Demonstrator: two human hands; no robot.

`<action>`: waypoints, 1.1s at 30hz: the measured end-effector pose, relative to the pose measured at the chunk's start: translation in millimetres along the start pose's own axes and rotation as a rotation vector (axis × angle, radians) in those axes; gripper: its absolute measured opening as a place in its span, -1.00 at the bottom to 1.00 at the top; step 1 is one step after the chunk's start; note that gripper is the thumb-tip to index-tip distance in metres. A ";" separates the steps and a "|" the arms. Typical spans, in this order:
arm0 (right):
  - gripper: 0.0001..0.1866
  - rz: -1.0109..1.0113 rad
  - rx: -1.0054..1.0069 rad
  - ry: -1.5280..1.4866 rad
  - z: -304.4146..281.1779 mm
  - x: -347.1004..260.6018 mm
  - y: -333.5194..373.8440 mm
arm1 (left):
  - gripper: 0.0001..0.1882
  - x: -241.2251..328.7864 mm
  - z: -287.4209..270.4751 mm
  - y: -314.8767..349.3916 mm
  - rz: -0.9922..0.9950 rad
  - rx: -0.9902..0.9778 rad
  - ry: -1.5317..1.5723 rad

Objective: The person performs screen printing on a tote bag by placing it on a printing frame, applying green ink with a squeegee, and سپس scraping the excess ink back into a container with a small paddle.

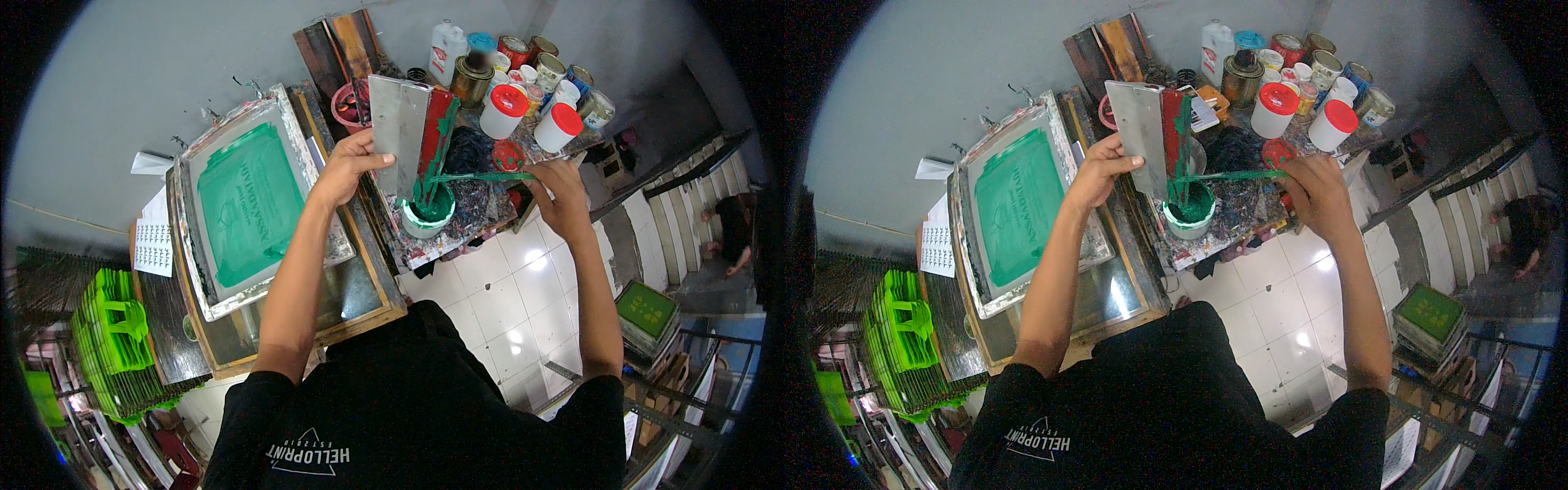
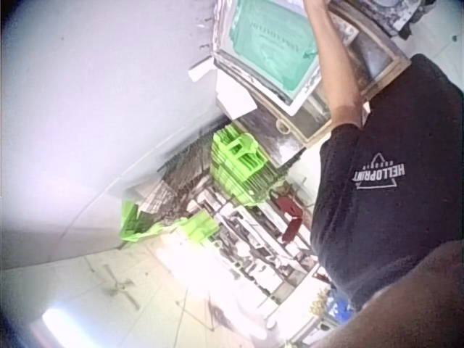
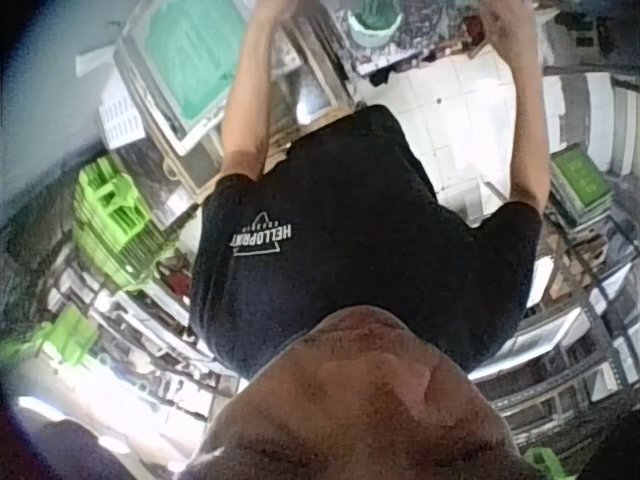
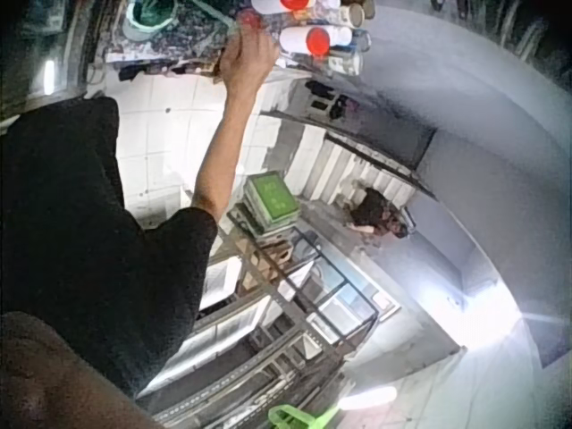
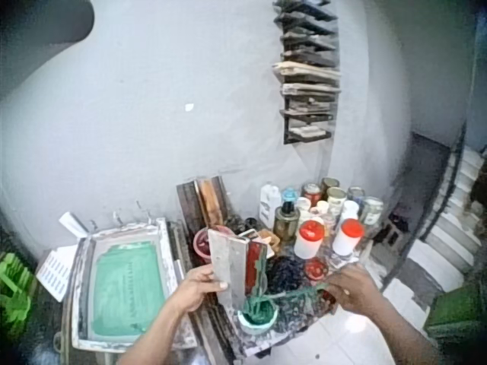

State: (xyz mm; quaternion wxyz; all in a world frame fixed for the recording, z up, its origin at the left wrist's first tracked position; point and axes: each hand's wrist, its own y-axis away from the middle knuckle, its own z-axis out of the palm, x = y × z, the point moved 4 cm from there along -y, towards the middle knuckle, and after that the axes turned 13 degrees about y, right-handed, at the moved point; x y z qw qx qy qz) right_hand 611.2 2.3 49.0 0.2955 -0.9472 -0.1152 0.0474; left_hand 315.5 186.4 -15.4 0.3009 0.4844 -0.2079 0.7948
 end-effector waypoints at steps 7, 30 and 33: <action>-0.77 -0.035 -0.105 0.025 10.7 0.5 -5.2 | -0.52 2.6 2.0 -6.0 -0.014 -0.052 0.048; -0.73 0.046 -0.114 0.066 56.9 -13.2 55.2 | -0.65 20.6 -17.5 40.5 0.187 0.140 0.114; -0.75 0.178 -0.290 0.090 59.5 -10.2 59.6 | -0.66 21.0 -14.6 53.3 0.207 0.188 0.113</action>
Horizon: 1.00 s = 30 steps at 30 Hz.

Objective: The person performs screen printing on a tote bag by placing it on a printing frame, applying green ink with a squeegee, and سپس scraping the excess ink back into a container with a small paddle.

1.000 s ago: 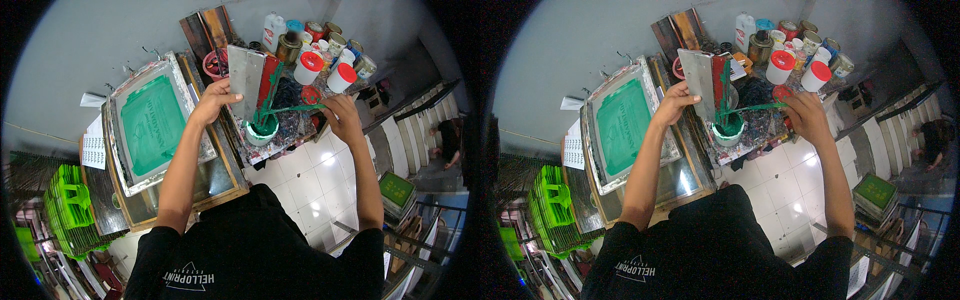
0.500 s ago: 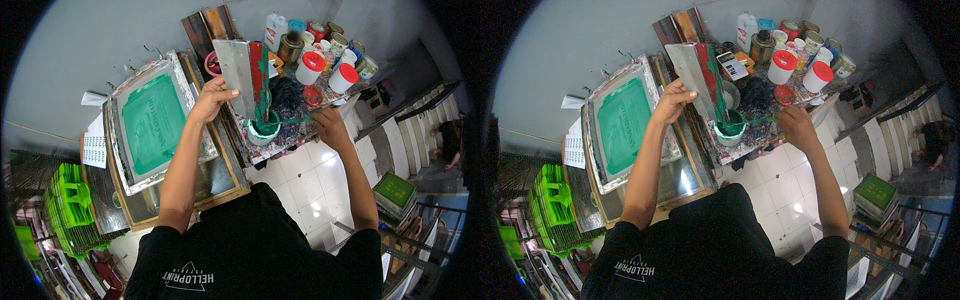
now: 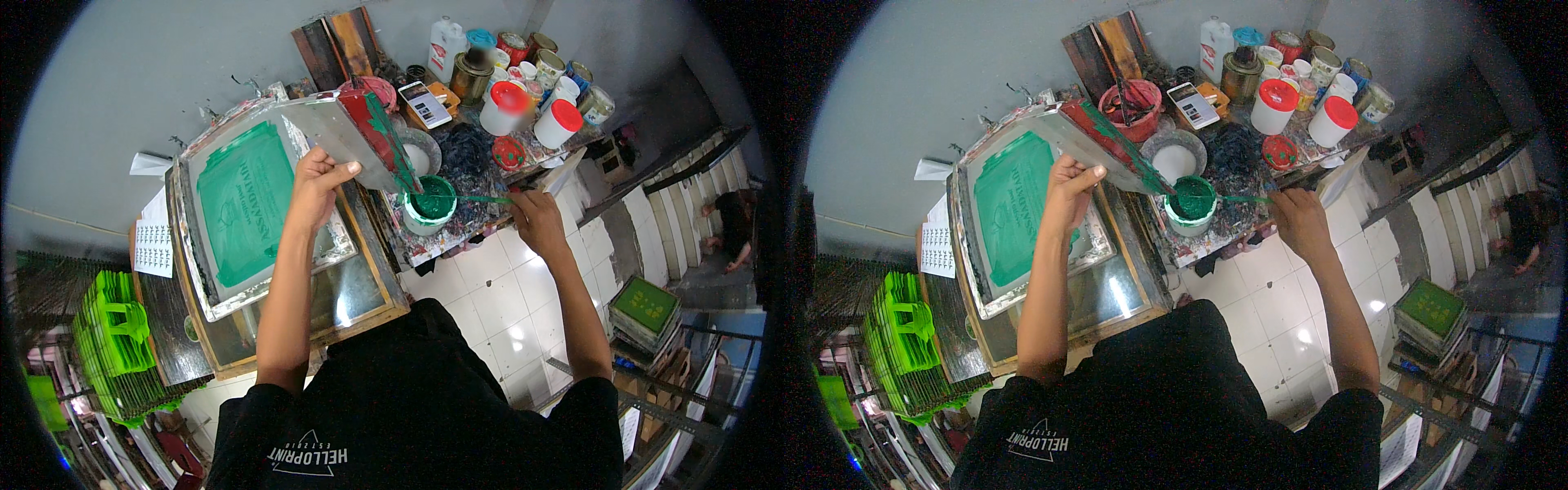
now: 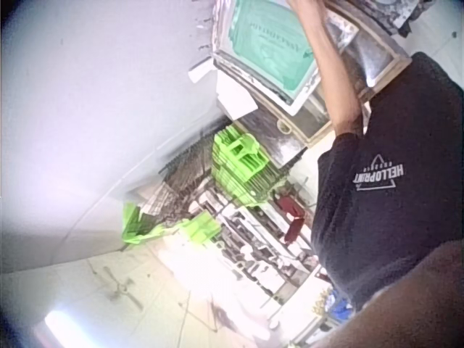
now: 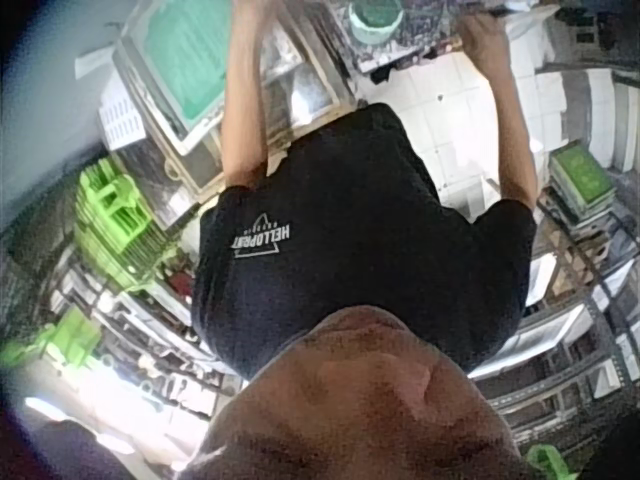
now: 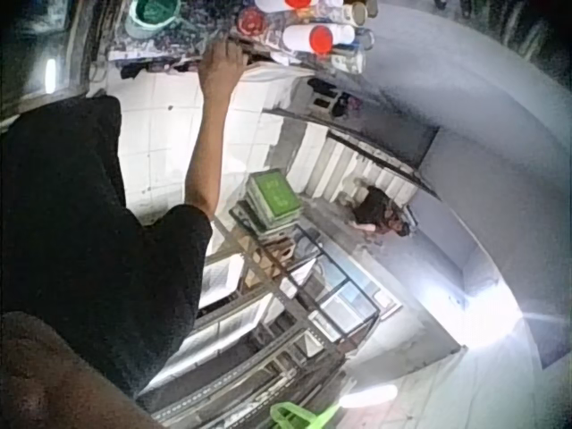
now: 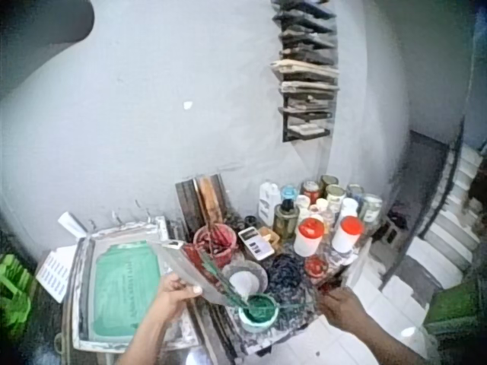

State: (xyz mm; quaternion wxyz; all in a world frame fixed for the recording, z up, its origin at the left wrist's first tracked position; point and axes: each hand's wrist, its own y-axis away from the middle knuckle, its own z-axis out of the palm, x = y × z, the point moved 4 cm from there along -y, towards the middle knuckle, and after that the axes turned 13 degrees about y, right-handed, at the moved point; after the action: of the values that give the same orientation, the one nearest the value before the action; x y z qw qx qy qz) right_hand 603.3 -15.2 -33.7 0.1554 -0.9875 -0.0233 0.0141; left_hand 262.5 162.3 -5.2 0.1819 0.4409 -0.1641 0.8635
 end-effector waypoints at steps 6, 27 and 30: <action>-0.82 0.366 -0.073 -0.428 -6.2 3.9 10.9 | -0.64 -0.5 12.7 7.4 -0.023 0.170 0.016; -0.66 0.244 0.407 -1.173 0.4 -164.3 -58.8 | -0.57 12.2 26.0 39.2 -0.197 0.386 0.692; -0.66 0.143 0.469 -1.134 -0.3 -206.5 -74.7 | -0.59 40.0 0.9 56.7 -0.105 0.425 0.695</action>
State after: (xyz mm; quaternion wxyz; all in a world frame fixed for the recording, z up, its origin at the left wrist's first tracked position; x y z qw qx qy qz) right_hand 394.0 45.3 -6.2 0.3303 -0.7650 -0.0325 0.5520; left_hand 215.3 118.8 21.2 0.1751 0.1585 0.1116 0.9653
